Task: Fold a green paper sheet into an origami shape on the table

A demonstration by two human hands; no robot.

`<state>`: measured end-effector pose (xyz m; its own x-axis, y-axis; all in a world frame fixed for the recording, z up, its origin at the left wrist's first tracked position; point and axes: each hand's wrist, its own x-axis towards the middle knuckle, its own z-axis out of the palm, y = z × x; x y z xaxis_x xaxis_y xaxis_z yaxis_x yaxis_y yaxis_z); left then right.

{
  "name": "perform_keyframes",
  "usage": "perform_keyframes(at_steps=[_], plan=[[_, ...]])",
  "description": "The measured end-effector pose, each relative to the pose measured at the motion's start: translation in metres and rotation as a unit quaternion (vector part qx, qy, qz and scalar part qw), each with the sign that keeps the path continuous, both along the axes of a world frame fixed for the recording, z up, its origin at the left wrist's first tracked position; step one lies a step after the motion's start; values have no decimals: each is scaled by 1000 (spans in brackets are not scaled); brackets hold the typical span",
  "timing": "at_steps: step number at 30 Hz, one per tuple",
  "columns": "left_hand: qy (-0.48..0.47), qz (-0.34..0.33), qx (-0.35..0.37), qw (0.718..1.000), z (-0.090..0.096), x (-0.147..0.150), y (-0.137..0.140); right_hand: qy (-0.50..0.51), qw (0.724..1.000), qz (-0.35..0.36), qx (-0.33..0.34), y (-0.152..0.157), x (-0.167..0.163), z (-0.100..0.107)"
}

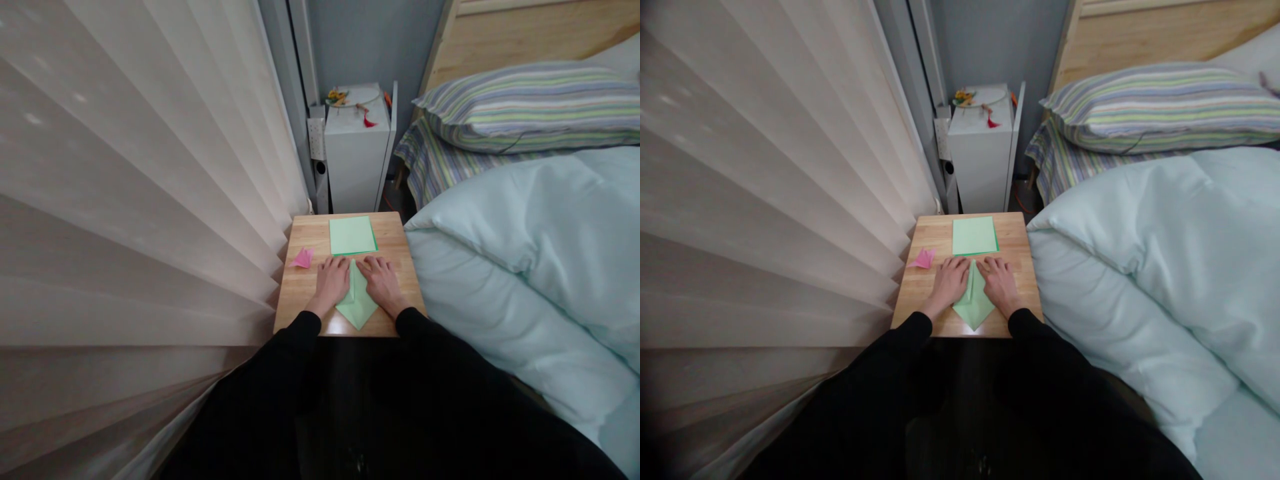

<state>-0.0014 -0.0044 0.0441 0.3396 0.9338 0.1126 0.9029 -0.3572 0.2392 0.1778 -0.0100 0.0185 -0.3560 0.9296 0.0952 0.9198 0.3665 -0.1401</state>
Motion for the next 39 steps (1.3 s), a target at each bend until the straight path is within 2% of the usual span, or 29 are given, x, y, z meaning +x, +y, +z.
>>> perform_keyframes(at_steps=[4,7,12,21,39], plan=[[-45,-36,-15,998,-9,-14,1,-2,1000,-1,-5,0,0,0],[-37,-65,-2,997,-13,-19,-4,2,1000,-4,-4,-1,0,0],[-4,-73,18,997,-9,-16,-11,2,1000,-5,-4,-1,0,0],[70,-64,22,995,4,-5,-15,8,1000,-4,5,-1,2,-3],[97,-5,13,995,8,15,-13,14,1000,-3,5,-2,1,0]])
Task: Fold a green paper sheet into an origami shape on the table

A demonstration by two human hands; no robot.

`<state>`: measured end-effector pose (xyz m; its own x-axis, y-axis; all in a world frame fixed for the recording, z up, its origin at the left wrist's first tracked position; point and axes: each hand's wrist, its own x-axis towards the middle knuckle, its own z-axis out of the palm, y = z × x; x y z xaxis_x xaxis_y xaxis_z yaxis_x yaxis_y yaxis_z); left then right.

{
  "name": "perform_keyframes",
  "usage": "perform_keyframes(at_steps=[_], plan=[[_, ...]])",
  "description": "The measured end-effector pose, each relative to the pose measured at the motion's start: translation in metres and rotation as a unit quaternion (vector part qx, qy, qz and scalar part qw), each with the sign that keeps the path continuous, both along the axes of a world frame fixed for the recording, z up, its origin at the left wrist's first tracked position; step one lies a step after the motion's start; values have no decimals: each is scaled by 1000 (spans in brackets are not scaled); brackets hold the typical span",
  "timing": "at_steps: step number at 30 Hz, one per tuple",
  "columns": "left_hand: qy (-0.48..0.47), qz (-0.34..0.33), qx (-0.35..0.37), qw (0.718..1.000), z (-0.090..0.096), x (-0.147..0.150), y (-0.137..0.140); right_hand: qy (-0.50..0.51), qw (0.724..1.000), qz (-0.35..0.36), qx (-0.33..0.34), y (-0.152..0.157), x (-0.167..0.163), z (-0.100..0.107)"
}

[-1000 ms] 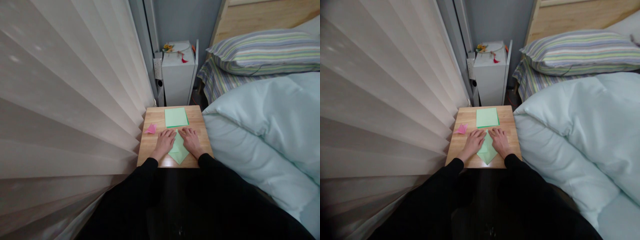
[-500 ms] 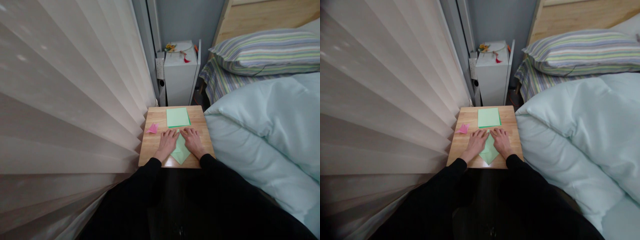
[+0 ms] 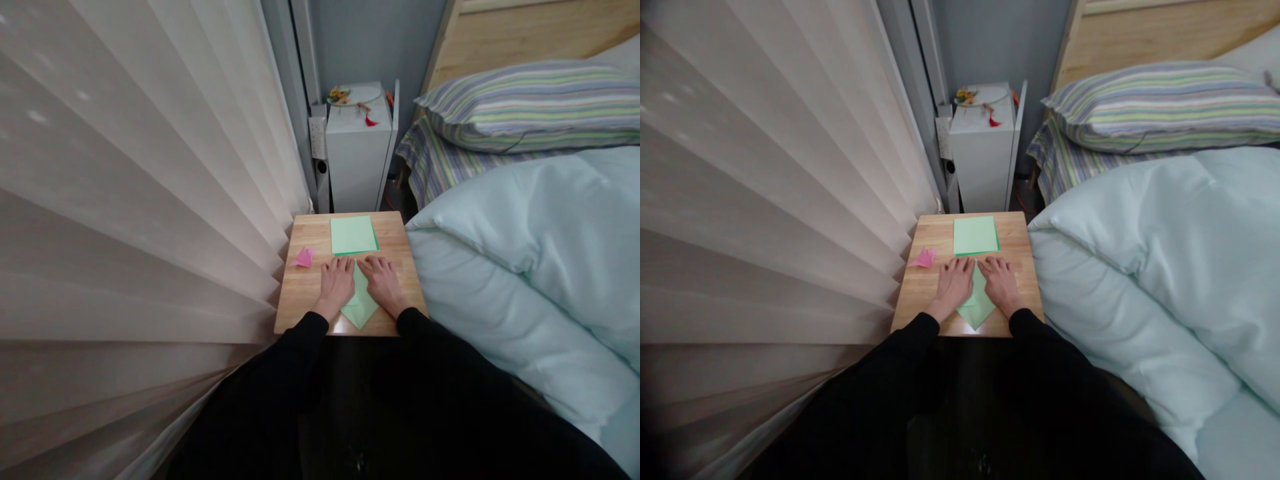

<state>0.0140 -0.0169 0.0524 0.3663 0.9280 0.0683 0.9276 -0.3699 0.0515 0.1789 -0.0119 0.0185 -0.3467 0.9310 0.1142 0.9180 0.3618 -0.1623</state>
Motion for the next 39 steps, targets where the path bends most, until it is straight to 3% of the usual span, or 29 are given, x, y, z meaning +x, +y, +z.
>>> perform_keyframes(at_steps=[5,14,26,34,39], plan=[[-17,3,-2,1000,-2,-6,5,1,1000,-2,1,0,0,-2],[-105,-56,-41,992,-14,-38,8,7,1000,-13,-2,1,0,-6],[-41,-83,-11,996,-9,-34,-7,8,1000,-14,6,0,1,-5],[-71,-76,-22,994,-12,-35,-11,16,1000,-17,13,0,0,-6],[-99,-107,-41,988,-10,-40,-14,9,1000,-18,10,0,0,-3]])
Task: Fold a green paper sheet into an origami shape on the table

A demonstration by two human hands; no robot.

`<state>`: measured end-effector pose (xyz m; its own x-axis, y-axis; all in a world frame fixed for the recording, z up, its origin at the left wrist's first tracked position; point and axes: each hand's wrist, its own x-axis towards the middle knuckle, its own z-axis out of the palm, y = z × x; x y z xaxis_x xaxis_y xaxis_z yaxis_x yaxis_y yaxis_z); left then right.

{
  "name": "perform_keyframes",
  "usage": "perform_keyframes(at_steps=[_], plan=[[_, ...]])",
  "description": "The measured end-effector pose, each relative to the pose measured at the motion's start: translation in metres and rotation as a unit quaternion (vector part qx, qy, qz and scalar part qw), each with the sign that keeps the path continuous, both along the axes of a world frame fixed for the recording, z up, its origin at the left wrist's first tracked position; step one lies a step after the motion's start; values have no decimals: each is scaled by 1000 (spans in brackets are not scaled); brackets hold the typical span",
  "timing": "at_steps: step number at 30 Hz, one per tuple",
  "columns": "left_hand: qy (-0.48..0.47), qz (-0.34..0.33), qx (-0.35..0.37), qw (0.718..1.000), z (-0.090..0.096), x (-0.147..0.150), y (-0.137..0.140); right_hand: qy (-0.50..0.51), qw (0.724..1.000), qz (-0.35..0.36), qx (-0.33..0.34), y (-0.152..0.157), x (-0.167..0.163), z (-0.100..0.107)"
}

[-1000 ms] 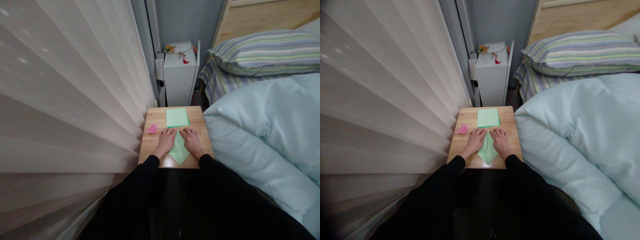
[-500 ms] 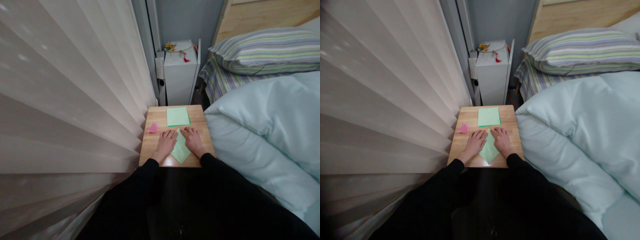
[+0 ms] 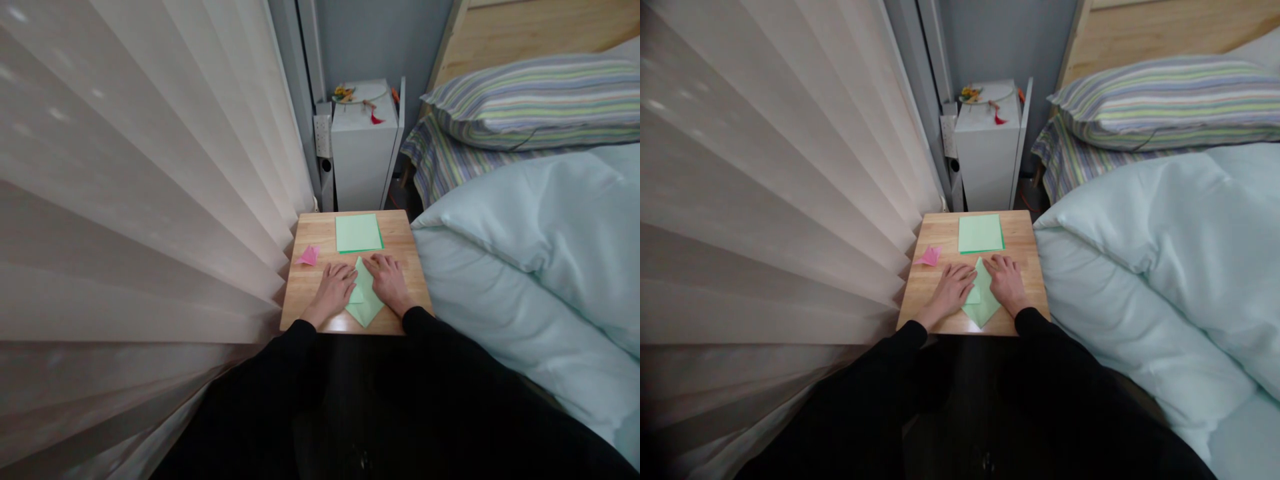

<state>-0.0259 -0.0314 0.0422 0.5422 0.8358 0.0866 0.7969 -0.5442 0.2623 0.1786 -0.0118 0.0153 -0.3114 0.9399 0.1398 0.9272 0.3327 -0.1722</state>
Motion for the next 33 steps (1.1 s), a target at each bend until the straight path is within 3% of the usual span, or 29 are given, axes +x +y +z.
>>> perform_keyframes(at_steps=[4,10,16,21,33], plan=[[7,-9,-1,1000,5,-2,-1,-16,1000,20,-9,1,-3,13],[-10,-10,11,1000,5,-1,0,5,990,140,1,-3,-7,18],[-82,-14,25,996,-4,-4,1,34,991,130,4,-7,-4,1],[-116,-22,26,993,-3,-8,7,47,991,123,8,-7,-5,0],[-92,-48,32,994,0,-13,9,45,992,119,6,-6,-5,-3]])
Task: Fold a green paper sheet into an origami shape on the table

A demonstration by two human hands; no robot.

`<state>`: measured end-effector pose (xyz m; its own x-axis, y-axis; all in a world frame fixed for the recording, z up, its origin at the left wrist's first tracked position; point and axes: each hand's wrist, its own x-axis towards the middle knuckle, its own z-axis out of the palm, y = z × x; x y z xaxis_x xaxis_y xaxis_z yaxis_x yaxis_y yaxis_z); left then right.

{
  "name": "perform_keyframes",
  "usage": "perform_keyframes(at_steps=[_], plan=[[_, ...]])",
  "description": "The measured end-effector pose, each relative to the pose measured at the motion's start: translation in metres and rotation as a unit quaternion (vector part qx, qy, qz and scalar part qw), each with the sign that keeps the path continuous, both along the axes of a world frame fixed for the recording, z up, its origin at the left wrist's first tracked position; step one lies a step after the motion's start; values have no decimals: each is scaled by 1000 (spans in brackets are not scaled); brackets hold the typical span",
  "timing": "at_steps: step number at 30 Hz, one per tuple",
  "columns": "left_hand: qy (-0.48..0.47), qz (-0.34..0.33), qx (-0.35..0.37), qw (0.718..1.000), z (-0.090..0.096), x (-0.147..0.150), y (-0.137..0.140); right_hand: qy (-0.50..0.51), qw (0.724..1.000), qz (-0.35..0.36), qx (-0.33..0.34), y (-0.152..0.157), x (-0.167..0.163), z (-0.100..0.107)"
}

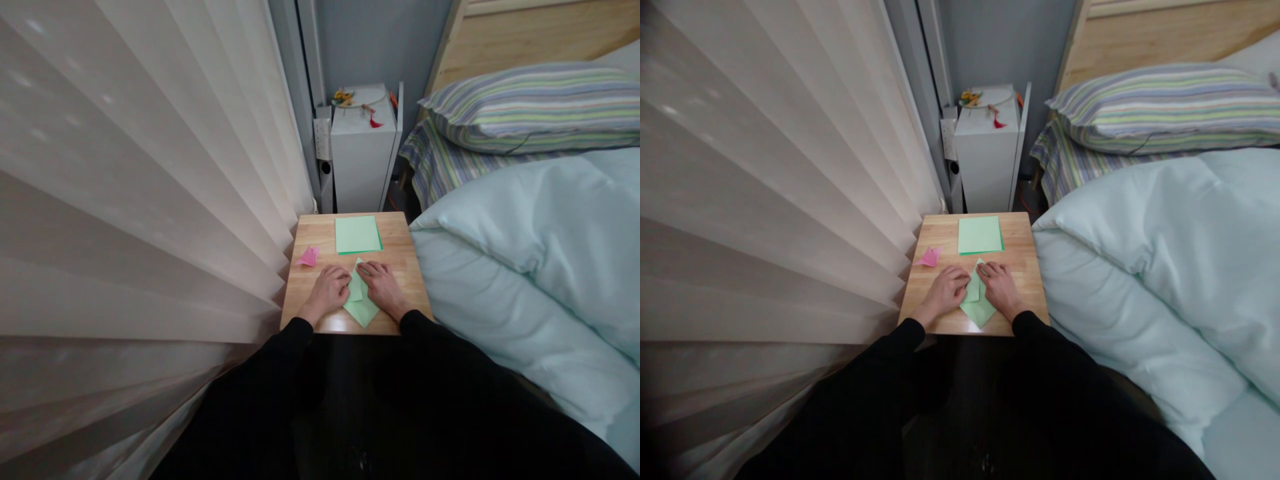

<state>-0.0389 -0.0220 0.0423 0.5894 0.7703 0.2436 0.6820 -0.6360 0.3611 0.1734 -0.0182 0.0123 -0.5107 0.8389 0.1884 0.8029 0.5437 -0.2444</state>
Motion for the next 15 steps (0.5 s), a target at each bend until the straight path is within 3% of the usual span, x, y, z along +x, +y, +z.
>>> perform_keyframes(at_steps=[10,15], plan=[[-16,-17,0,1000,-4,-3,3,-3,1000,-2,-1,-1,0,3],[-52,27,-29,998,1,-2,3,-23,1000,-11,-16,-2,-4,8]])
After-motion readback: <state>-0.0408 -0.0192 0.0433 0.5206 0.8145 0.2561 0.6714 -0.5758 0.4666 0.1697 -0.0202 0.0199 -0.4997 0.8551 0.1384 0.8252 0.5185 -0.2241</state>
